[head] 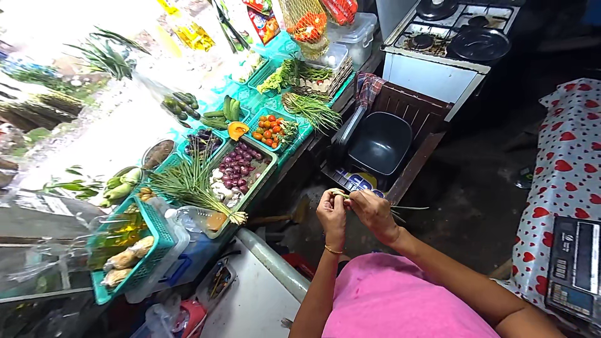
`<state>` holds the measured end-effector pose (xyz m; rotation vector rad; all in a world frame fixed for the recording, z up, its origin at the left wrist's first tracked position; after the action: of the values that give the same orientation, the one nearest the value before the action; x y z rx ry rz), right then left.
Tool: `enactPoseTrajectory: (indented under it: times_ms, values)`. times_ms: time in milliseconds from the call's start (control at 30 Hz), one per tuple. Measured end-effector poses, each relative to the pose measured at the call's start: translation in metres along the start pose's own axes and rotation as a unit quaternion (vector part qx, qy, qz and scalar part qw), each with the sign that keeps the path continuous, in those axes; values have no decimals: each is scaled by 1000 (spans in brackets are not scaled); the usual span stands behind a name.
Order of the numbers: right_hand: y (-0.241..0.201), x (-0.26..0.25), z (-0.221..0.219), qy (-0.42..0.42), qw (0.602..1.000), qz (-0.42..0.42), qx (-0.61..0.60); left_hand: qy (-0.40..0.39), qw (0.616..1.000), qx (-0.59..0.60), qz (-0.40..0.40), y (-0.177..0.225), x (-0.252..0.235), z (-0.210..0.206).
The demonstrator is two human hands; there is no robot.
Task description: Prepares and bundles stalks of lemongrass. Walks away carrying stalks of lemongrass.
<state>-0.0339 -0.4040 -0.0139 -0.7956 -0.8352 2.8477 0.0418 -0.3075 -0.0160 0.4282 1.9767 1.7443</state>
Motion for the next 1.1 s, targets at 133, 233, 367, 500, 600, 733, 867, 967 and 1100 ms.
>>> enactPoseTrajectory:
  times_ms: [133,233,367,500,600,733,867,967,1100]
  values:
    - [1,-8,13,-94,990,-40,-93,-18,998,53,-10,3,-1,5]
    - [13,-18,35,-245,942,-36,-226,-142,982,119,47,15,-4,29]
    - [18,-27,56,-366,865,79,-334,-301,938,159,68,34,-6,51]
    - [20,-28,53,-328,833,116,-431,-354,912,195,68,41,-4,49]
    - [21,-20,31,-244,789,63,-560,-352,896,266,53,39,-3,38]
    - [-4,4,-8,-110,697,-142,-695,-167,946,277,1,34,-5,19]
    - [-28,17,-10,-160,768,-235,-573,-62,994,42,-81,11,-8,21]
    - [-10,13,18,-274,910,-130,-282,-116,983,-93,-109,1,-4,31]
    - [19,-3,57,-304,934,7,-186,-284,956,52,-41,8,9,40]
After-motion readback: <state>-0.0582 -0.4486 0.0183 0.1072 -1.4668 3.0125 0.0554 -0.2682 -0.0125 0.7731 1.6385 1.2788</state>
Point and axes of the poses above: each hand's wrist, its own x-axis away from the middle knuckle, its own z-axis out of the back of the hand, y = z × x, the point moved 2 cm from there along -x, towards the middle knuckle, and after that the axes turned 14 degrees about -y, right-handed, at the moved point
